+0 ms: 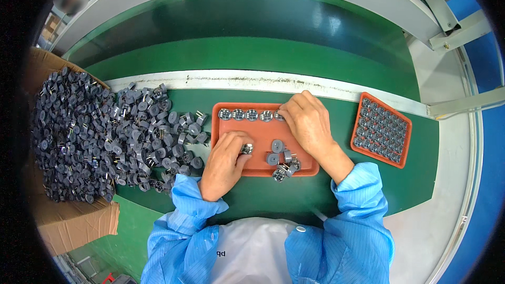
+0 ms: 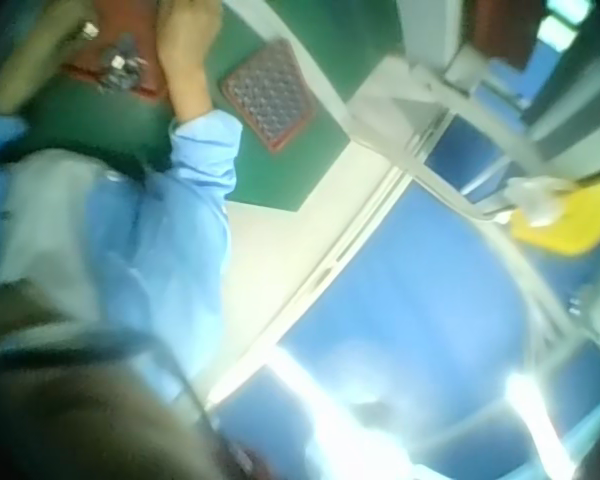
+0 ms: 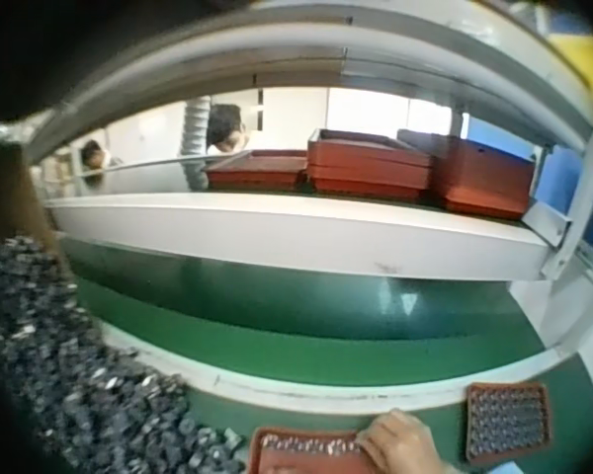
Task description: The person picks small grey components by hand from a large pile in a cardboard box and arranges them neatly in a red sorting tray on a green conveyor belt.
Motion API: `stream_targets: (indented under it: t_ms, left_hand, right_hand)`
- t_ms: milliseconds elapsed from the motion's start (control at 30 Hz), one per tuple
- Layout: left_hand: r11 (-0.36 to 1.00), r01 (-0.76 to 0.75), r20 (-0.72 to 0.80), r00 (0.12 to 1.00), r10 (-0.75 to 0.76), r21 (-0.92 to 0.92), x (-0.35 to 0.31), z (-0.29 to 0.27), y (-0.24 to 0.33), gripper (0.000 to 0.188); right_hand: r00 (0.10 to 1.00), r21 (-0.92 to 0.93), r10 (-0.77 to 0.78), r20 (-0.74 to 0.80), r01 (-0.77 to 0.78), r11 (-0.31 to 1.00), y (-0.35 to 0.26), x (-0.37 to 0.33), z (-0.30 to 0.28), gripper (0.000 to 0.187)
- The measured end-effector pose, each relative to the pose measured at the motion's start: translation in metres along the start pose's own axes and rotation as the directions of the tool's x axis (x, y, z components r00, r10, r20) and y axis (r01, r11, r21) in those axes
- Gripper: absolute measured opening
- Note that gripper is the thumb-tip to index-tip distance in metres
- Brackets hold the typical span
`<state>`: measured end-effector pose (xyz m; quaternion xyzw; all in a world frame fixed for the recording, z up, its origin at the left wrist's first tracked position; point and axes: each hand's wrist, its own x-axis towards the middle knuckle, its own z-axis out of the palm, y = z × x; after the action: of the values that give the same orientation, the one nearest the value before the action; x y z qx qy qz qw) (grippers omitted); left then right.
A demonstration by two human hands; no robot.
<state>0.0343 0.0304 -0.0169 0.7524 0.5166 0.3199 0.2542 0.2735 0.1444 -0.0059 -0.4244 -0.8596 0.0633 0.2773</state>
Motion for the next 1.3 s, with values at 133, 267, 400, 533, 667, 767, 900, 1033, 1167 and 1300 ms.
stream_targets:
  t_ms: [133,267,400,533,667,767,900,1033,1167,1300]
  left_hand:
    - [0.999,0.054,-0.108,0.993,-0.052,0.009,0.004,0.003,0.006,0.05]
    - [0.995,0.09,-0.162,0.982,-0.097,-0.05,-0.001,0.01,-0.001,0.055]
    - [0.994,0.099,-0.162,0.983,-0.091,0.042,0.002,0.012,0.002,0.057]
    - [0.993,0.098,-0.164,0.983,-0.086,0.064,0.001,0.012,0.007,0.053]
    - [1.0,0.018,-0.172,0.985,-0.02,-0.01,-0.001,0.01,0.004,0.041]
    - [0.987,-0.072,-0.032,0.997,0.068,-0.142,0.007,0.009,0.015,0.04]
    - [0.99,-0.069,0.025,0.997,0.072,-0.119,0.014,0.015,0.025,0.044]
    - [0.991,-0.098,0.094,0.99,0.107,-0.091,0.009,0.012,0.02,0.043]
    - [0.979,-0.157,0.124,0.977,0.173,-0.132,0.004,0.016,0.011,0.033]
    - [0.981,-0.153,0.042,0.986,0.159,-0.12,0.005,0.01,0.011,0.033]
  right_hand:
    - [0.999,-0.012,-0.034,-0.025,0.034,0.999,-0.009,0.002,0.001,0.013]
    - [0.998,0.131,-0.064,0.004,0.063,0.989,-0.035,0.002,-0.005,0.014]
    - [0.967,0.145,-0.126,0.221,0.095,0.985,-0.067,-0.006,-0.006,0.015]
    - [0.97,0.088,-0.167,0.179,0.153,0.984,-0.06,-0.012,0.005,0.013]
    - [0.998,-0.134,-0.04,-0.045,0.034,0.99,-0.025,0.002,-0.035,0.008]
    - [1.0,-0.162,-0.011,-0.023,0.007,0.987,0.002,-0.002,-0.039,0.008]
    - [0.999,-0.121,0.011,-0.052,-0.017,0.993,0.01,-0.012,-0.019,0.011]
    - [0.983,0.066,-0.114,0.146,0.106,0.992,-0.015,-0.02,-0.043,0.018]
    - [0.904,0.322,-0.218,0.367,0.097,0.942,-0.021,-0.026,-0.036,0.026]
    - [0.912,0.39,-0.121,0.392,-0.046,0.92,-0.016,-0.028,-0.031,0.026]
